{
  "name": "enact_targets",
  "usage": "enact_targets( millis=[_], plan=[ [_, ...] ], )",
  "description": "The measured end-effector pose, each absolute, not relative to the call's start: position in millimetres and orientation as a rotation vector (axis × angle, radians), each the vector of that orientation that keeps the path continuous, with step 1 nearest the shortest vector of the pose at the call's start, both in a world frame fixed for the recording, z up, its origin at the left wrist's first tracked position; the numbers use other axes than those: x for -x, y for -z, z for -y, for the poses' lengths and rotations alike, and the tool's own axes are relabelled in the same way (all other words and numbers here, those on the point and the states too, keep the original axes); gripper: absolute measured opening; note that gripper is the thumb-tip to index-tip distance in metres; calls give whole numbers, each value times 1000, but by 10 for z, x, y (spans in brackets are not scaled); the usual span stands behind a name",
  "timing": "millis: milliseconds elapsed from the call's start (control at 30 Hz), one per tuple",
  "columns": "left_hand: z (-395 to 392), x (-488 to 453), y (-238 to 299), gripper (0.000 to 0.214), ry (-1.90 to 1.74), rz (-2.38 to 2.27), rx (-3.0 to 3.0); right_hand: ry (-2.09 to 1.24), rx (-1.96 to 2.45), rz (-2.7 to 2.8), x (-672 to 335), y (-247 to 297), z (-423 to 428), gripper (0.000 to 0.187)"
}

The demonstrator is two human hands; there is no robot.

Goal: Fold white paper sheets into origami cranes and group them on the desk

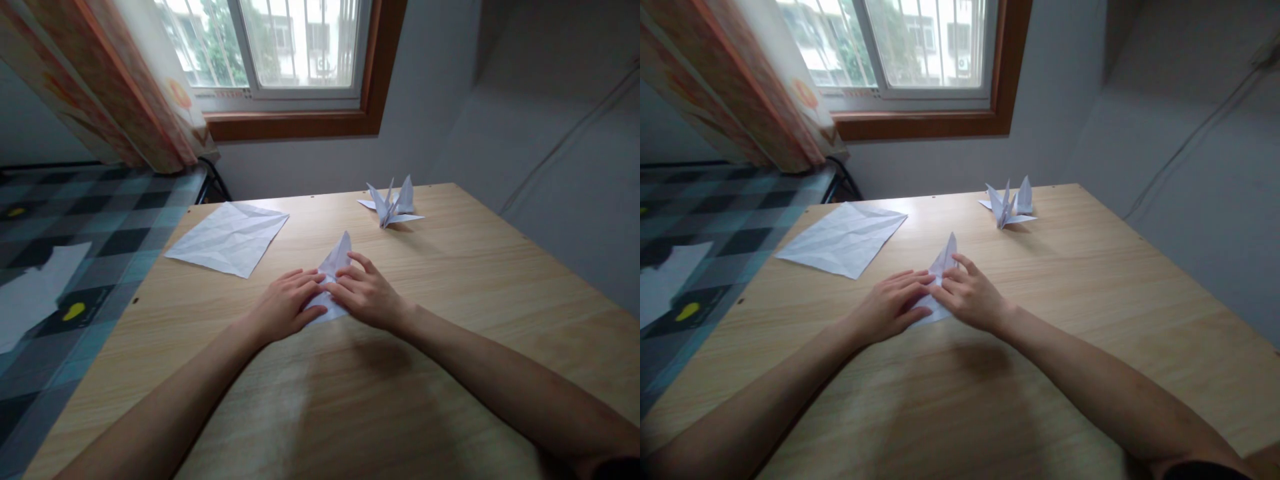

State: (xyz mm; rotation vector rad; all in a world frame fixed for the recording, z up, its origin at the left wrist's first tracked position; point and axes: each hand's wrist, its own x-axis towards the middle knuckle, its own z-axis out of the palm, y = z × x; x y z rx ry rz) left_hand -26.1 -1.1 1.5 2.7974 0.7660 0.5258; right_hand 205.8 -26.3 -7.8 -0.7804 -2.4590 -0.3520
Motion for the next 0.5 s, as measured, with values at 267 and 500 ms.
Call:
enact_targets(
  millis=[267, 500],
  plan=[
    [2, 273, 4, 32, -497, -751, -2835, 183, 1178, 2285, -2080, 141, 190, 41],
    [0, 280, 11, 34, -420, -727, -2916, -60, 1332, 2518, -2146, 215, 109, 58]
  ],
)
